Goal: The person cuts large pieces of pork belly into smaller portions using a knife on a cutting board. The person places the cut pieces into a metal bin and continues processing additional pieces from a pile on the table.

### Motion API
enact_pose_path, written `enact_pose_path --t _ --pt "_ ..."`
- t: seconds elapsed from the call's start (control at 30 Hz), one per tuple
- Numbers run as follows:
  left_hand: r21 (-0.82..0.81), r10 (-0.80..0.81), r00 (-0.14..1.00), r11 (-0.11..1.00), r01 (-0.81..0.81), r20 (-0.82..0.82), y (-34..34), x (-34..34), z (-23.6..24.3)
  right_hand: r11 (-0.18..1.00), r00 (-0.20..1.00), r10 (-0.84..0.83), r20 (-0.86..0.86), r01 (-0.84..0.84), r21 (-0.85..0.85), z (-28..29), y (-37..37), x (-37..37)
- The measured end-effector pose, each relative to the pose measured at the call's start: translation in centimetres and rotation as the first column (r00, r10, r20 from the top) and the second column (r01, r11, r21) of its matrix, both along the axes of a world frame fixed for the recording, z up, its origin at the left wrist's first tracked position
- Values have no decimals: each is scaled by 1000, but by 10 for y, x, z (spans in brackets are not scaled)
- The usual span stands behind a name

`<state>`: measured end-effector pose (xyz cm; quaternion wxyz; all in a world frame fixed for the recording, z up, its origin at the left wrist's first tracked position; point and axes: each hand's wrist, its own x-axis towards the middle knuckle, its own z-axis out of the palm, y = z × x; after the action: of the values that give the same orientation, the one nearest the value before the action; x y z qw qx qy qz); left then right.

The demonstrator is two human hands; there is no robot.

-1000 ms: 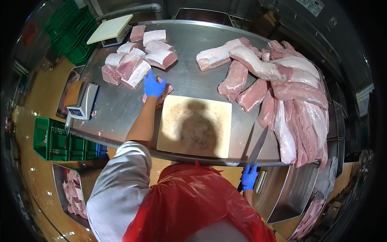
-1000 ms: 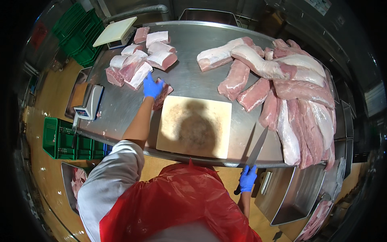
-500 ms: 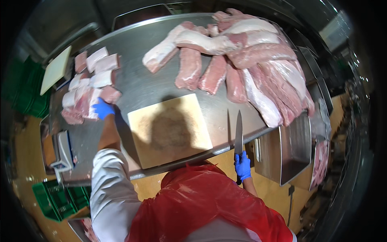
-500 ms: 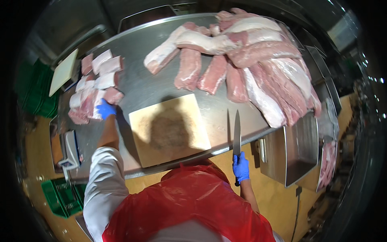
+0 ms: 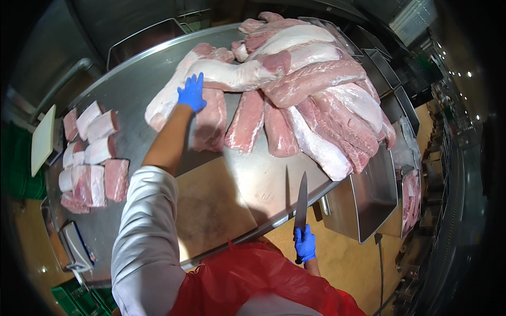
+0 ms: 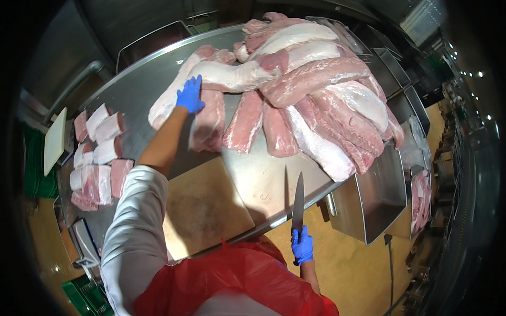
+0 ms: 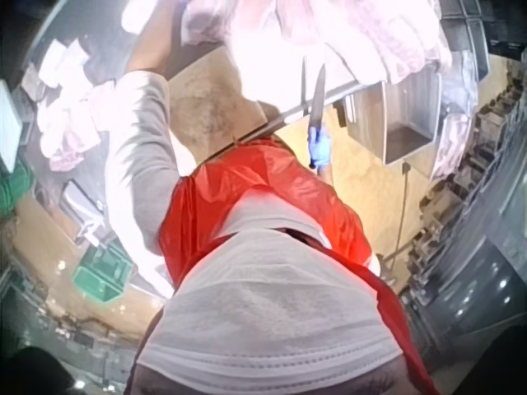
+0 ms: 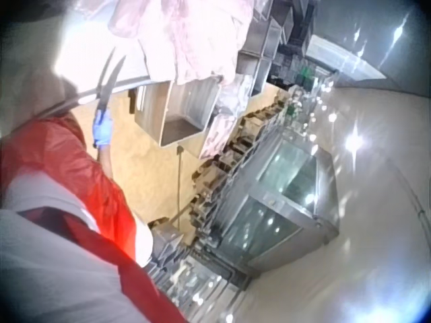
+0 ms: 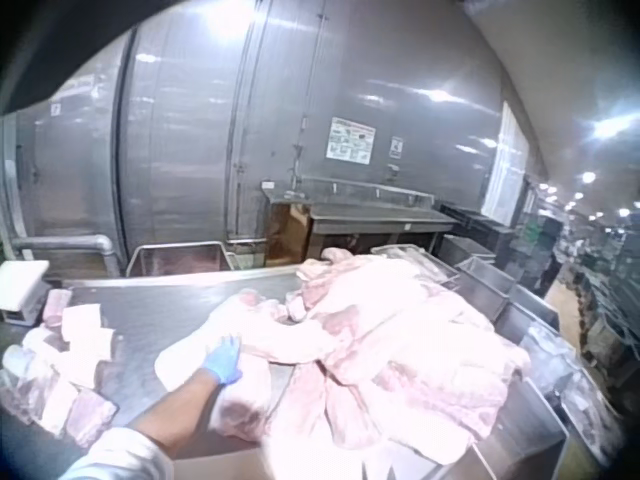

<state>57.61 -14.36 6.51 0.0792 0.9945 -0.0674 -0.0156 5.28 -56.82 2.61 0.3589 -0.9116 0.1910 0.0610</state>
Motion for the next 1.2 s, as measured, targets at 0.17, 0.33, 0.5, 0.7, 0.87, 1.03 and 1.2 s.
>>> enact_pose_path --t 0.17,0.33,0.5,0.7,0.87,1.03,1.2 --pt "143 -225 957 957 253 -184 1 104 14 1000 996 -1 -94 -2 -29 0 -7 6" --pt "301 -344 912 866 400 -223 -28 158 12 993 987 -108 -118 113 43 5 -4 20" --pt "108 -388 901 905 412 -193 -22 148 11 990 995 -74 -73 82 114 1 -2 48" --pt "-144 -318 879 948 284 -355 30 19 -2 985 999 -25 -43 32 170 1 5 56" --pt "-341 -204 940 934 104 -272 27 -192 13 984 999 49 -20 -45 173 3 4 47" --pt "-131 38 966 989 -74 -256 -7 -372 30 969 995 101 8 -100 226 5 0 31" --pt "3 318 892 942 -335 -322 -1 -488 5 957 971 236 24 -237 168 12 11 25"
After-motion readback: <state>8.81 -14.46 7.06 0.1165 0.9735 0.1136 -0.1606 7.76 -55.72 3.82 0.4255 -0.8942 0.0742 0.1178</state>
